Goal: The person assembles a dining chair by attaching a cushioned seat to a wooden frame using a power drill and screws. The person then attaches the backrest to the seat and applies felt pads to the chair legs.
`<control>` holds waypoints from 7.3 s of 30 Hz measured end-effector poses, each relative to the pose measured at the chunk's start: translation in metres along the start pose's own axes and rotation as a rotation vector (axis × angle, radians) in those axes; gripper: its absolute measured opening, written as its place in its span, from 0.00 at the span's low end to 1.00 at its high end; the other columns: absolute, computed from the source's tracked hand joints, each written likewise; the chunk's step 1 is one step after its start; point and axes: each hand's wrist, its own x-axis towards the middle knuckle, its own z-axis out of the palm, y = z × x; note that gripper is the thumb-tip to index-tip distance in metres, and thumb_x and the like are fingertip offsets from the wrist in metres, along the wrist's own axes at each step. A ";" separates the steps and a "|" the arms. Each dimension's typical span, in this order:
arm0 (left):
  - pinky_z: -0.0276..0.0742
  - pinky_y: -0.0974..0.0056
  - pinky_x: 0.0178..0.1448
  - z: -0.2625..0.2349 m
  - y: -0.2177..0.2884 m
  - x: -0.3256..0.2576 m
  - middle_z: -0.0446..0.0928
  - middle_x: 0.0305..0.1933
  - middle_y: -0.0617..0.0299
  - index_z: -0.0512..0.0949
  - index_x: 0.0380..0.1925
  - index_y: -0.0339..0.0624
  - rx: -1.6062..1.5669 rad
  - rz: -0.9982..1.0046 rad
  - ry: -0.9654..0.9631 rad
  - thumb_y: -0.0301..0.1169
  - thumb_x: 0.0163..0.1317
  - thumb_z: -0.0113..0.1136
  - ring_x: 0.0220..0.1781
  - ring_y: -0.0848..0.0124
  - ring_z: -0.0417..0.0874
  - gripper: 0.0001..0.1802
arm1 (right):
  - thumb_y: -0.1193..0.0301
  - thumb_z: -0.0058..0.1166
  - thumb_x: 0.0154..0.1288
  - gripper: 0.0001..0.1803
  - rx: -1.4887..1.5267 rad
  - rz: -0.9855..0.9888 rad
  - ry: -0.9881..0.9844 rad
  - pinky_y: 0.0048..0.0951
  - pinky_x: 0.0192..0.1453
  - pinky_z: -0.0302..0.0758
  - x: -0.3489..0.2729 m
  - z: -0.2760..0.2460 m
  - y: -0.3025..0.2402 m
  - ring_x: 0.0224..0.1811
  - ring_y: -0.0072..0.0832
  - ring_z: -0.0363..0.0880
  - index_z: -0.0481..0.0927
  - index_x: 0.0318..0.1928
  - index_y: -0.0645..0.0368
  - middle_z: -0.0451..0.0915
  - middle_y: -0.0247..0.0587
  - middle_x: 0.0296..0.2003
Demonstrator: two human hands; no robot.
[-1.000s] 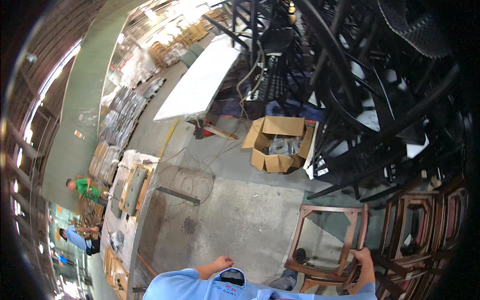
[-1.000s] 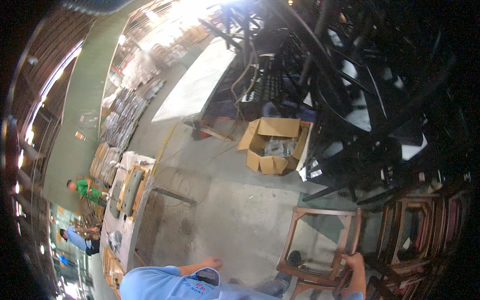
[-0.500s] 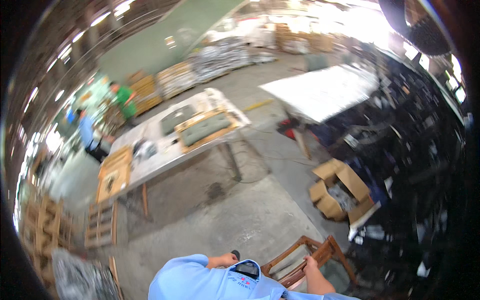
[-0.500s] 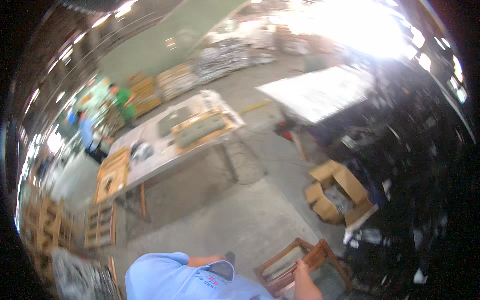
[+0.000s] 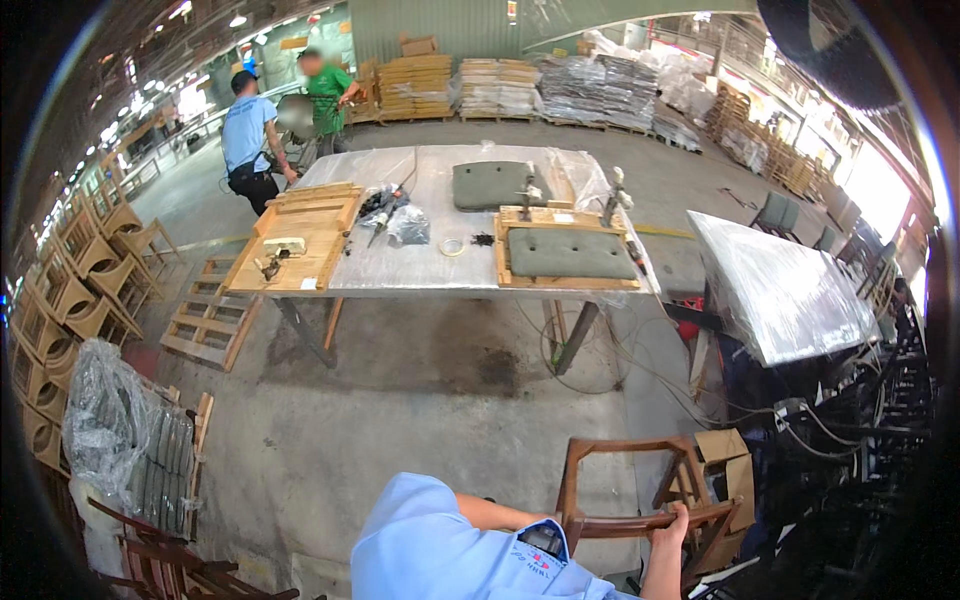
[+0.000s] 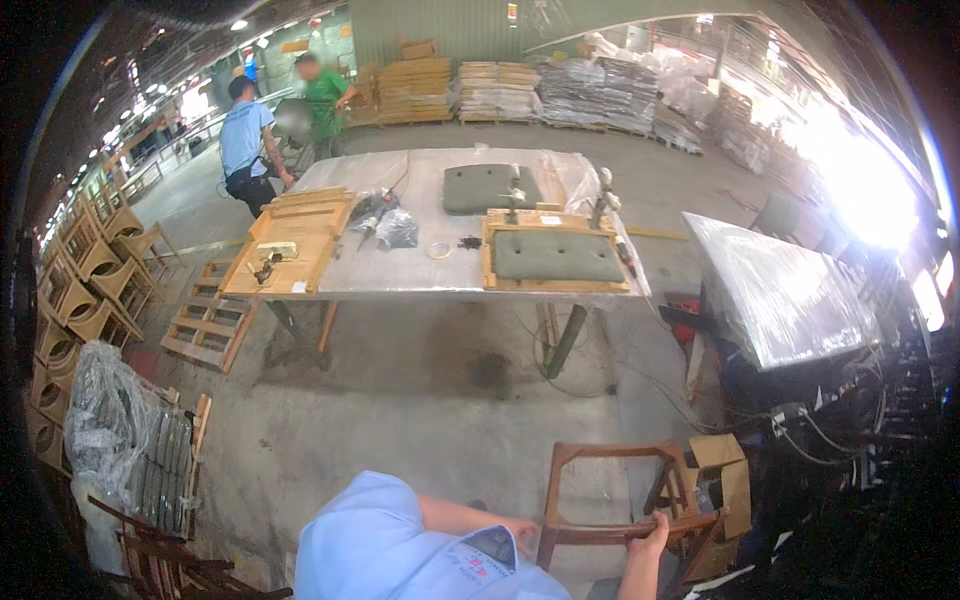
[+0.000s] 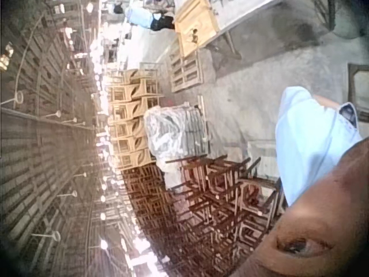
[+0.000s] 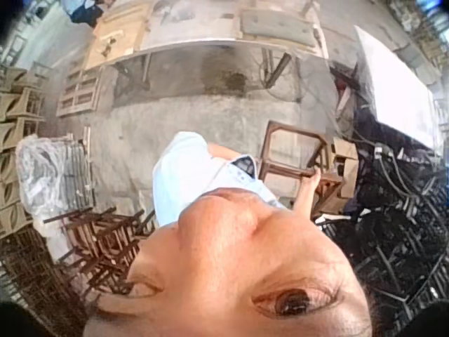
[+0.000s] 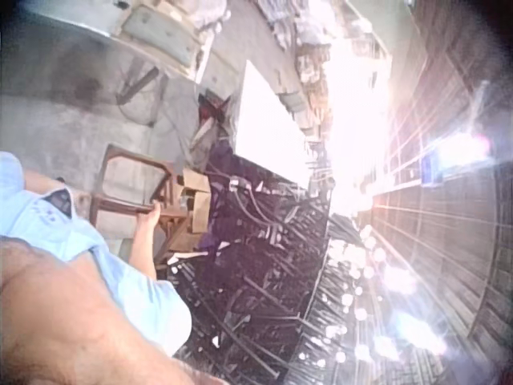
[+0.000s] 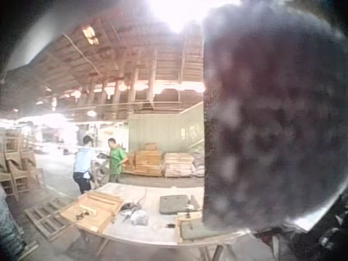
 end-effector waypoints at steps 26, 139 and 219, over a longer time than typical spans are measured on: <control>0.81 0.54 0.60 -0.257 0.235 -0.044 0.84 0.55 0.46 0.71 0.69 0.45 0.128 -0.004 1.418 0.38 0.61 0.66 0.56 0.51 0.86 0.35 | 0.40 0.54 0.73 0.44 0.213 0.461 -0.912 0.56 0.80 0.59 0.079 0.292 -0.086 0.77 0.46 0.59 0.60 0.77 0.54 0.64 0.48 0.73; 0.72 0.48 0.72 -0.706 0.311 -0.162 0.69 0.74 0.52 0.65 0.74 0.40 -1.037 -0.438 1.066 0.60 0.62 0.68 0.72 0.58 0.72 0.50 | 0.56 0.67 0.58 0.38 -1.417 0.476 -0.563 0.41 0.56 0.82 0.257 0.827 -0.134 0.52 0.39 0.82 0.72 0.64 0.64 0.79 0.50 0.56; 0.76 0.59 0.58 -0.696 0.244 -0.129 0.85 0.52 0.45 0.81 0.53 0.20 -0.762 -0.311 1.319 0.54 0.59 0.70 0.53 0.61 0.84 0.41 | 0.59 0.57 0.68 0.34 -1.749 -1.613 -1.158 0.71 0.78 0.45 0.123 0.928 0.121 0.80 0.59 0.48 0.68 0.67 0.65 0.58 0.64 0.73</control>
